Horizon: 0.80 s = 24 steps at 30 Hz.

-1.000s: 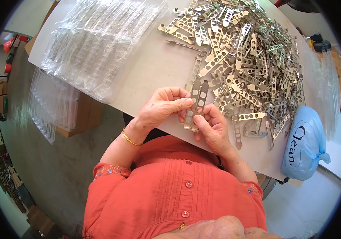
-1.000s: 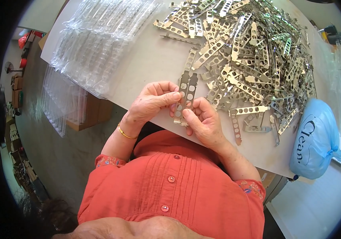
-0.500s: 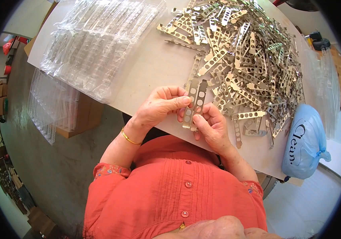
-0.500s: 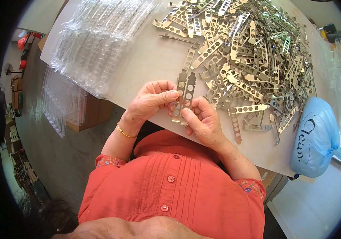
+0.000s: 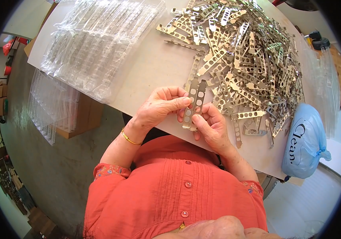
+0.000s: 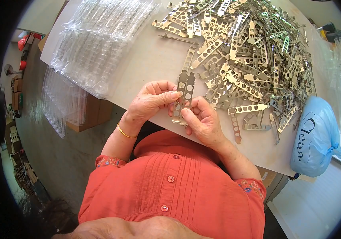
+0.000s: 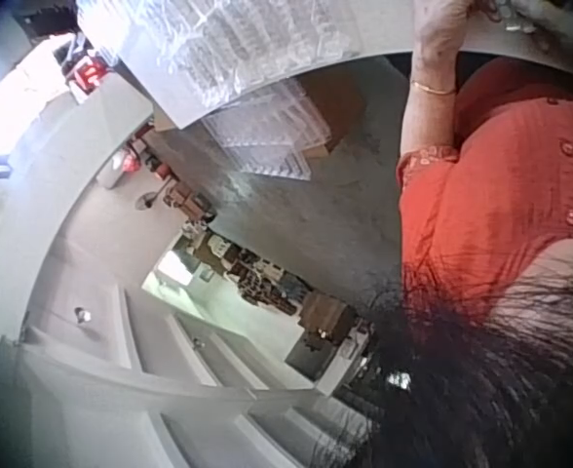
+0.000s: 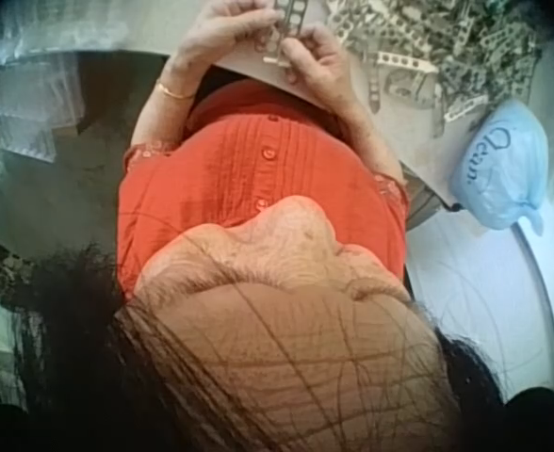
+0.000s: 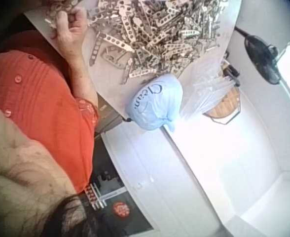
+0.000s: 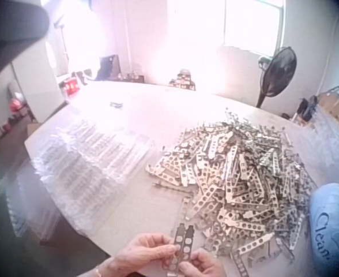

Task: The person sorts through a pile of metal brackets, placing them into plastic trays, and then puts a red bracket and a metal bracket into a small plastic bag.

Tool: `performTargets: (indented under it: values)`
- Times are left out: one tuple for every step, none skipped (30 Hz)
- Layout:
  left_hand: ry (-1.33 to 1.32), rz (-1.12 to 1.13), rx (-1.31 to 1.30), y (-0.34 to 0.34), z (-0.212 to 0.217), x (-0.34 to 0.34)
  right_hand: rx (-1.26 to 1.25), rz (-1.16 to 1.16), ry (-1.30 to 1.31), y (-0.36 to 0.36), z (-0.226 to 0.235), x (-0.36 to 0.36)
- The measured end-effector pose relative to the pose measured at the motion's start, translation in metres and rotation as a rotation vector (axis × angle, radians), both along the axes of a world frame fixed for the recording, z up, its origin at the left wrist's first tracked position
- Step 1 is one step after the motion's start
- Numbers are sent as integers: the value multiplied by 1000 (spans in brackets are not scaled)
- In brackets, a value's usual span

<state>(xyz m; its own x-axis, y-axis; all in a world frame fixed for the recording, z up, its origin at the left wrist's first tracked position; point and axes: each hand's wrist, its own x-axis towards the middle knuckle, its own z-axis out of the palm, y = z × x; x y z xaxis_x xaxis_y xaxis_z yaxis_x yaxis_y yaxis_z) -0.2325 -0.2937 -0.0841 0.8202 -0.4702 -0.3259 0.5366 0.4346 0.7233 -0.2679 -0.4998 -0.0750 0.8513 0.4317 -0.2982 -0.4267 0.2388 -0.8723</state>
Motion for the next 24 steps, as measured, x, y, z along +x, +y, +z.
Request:
performTargets:
  values:
    - [1,0,1,0,0,0,0,0,1,0,1,0]
    - [1,0,2,0,0,0,1,-2,2,1,2,0]
    - [-3,-1,-1,0,-1,0,1,-3,4,1,2,0]
    - [-8,-3,-4,0,-1,0,1,-4,4,0,2,0]
    - [-8,-4,-4,0,-1,0,-1,1,4,-1,0,0]
    - [-14,-9,-7,0,-1,0,-3,5,5,-1,-1,0]
    - [-19,-14,-9,1,-1,0,-3,5,5,-1,-1,0]
    - [-19,-14,-9,1,-2,0,-5,5,5,-1,-1,0]
    - [-18,-14,-9,1,-2,0,-7,5,5,-1,-1,0]
    - [-18,-15,-8,1,-2,0,-8,5,5,-1,-1,0]
    - [-18,-15,-9,1,-2,1,-4,0,7,-1,-1,0]
    - [-20,-14,-6,0,-2,1,0,-4,8,0,0,0]
    - [-22,-13,-3,1,-2,0,0,-4,9,0,0,0]
    - [-22,-13,-3,1,-2,0,1,-5,9,0,0,0]
    - [-20,-12,0,0,-2,0,2,-6,9,0,0,0]
    - [-18,-12,4,0,-2,0,2,-5,9,0,0,0]
    - [-18,-11,4,0,-1,0,5,-4,9,0,0,0]
    - [-14,-9,4,0,0,0,8,-3,9,0,0,0]
    - [-10,-8,3,0,1,0,8,-3,8,0,-1,0]
    - [-11,-8,3,0,0,0,11,-4,4,0,-2,0]
    - [-14,-6,0,0,0,0,14,-5,0,0,-2,0]
    - [-17,-3,-4,0,0,0,14,-5,-1,0,-2,0]
    - [-18,-3,-4,0,0,0,11,-4,-2,0,-2,0]
    - [-16,-4,-5,0,0,0,8,-3,-4,0,-2,0]
